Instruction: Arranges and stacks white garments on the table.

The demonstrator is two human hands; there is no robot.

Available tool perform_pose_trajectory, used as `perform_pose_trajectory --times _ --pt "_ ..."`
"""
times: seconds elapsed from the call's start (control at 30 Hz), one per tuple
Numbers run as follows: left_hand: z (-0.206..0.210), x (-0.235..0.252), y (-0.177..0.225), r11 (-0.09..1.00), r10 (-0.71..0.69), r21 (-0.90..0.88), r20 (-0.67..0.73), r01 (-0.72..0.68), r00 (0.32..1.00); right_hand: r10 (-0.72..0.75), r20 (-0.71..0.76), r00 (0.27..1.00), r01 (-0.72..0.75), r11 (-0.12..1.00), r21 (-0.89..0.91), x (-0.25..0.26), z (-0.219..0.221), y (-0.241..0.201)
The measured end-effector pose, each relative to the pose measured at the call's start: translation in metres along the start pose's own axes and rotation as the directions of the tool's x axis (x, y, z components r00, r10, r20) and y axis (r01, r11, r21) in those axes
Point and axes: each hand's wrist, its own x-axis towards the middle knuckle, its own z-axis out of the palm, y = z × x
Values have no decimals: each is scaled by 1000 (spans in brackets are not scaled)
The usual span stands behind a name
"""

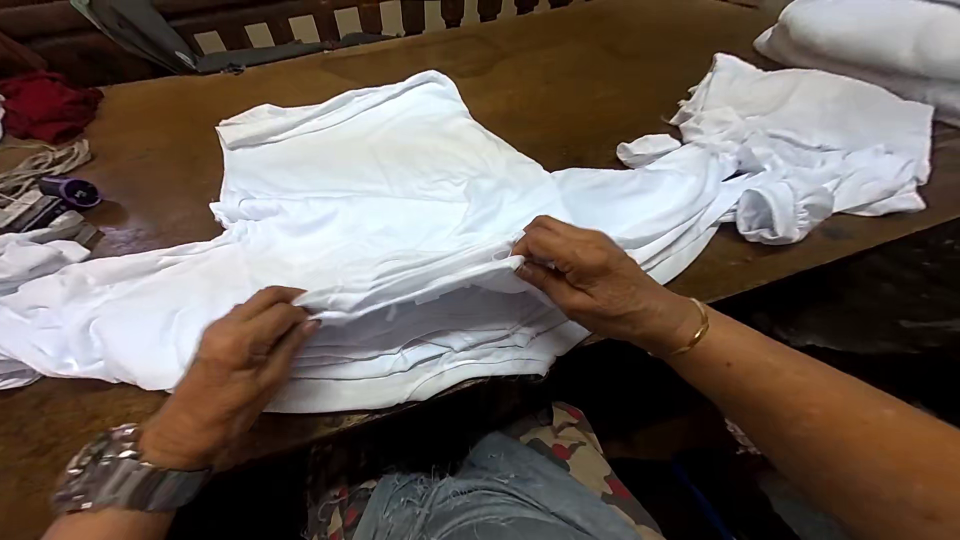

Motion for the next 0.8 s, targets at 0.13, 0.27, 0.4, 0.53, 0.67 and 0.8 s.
perform_pose_trajectory --times 0.13,0.27,0.4,0.53,0.67,0.8 --pt "-40 26 14 999 44 13 -110 -43 993 53 -132 990 -49 998 33 25 -28 -8" --pt "-20 26 10 956 153 238 100 -173 983 64 87 994 -68 997 42 23 -16 3" --pt "-29 25 12 973 14 229 8 -16 1000 156 -15 988 -152 979 137 32 -32 6" --pt "-16 25 26 969 163 184 36 -167 986 61 -107 992 -36 975 219 26 -30 5" --pt "20 7 -13 933 234 214 249 -289 940 -6 144 990 -9 994 106 9 -8 33" --pt "-21 43 -1 933 214 298 -3 -203 977 282 19 959 -280 941 192 47 -39 26"
